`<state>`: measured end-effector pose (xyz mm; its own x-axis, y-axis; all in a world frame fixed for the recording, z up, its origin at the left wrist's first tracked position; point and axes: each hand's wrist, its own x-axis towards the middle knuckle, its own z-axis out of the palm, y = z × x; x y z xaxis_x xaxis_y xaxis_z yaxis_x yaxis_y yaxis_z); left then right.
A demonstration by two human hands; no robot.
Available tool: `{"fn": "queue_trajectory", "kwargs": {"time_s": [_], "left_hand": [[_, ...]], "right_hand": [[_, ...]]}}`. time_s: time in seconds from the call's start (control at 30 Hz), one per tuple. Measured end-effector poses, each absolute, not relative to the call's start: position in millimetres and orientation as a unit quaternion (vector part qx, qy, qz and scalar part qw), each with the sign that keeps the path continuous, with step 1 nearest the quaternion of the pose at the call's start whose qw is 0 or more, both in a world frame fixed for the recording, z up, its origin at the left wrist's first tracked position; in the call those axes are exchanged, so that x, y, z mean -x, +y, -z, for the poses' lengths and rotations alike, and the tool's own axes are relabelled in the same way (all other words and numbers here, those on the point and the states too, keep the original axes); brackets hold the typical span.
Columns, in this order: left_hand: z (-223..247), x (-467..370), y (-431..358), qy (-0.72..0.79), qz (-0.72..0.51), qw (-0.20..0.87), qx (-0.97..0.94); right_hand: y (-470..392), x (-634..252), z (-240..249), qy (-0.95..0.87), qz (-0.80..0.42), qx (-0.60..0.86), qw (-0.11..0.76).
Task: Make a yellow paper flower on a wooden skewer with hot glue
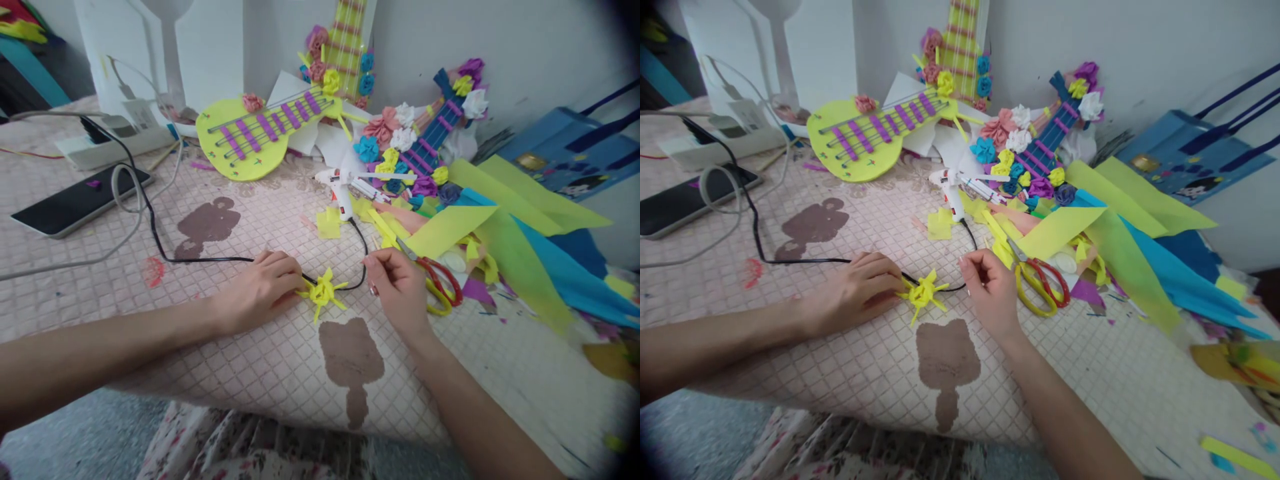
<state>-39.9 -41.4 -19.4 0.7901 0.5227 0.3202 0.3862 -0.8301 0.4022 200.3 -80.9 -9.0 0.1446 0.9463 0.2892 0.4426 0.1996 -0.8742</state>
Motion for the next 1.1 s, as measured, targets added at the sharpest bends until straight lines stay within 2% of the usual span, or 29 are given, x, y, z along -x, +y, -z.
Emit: {"fn": "queue_trajectory", "kwargs": {"time_s": [0.23,0.43,0.57,0.77,0.87,1.0,1.1], "left_hand": [[19.9,39.5,-39.9,0.247,-0.224,0.186,-0.924],[13.3,42.6,-39.0,0.253,-0.225,0.191,-0.921],[10.3,43.0,-39.7,0.25,-0.236,0.184,-0.921],[11.0,42.5,-39.5,0.249,-0.225,0.185,-0.924],[10.9,42.6,-38.6,0.25,-0.221,0.186,-0.924],[10.3,43.0,-38.3,0.252,-0.228,0.185,-0.922],[11.2,43.2,-38.5,0.25,-0.225,0.183,-0.924]], "right_hand": [[-79.5,-205.3,7.8,-0.628,-0.22,0.589,0.459],[-69.9,-240.5,-1.3,-0.637,-0.102,0.637,0.422],[-67.2,-260.6,-6.7,-0.661,-0.069,0.672,0.327],[-67.5,-261.5,2.3,-0.687,-0.036,0.719,0.097],[-66.9,-259.6,6.9,-0.68,-0.004,0.731,0.048],[-68.0,-260.3,2.4,-0.66,0.02,0.749,0.054],[-70.7,-258.1,-5.5,-0.666,-0.008,0.731,0.149]]}}
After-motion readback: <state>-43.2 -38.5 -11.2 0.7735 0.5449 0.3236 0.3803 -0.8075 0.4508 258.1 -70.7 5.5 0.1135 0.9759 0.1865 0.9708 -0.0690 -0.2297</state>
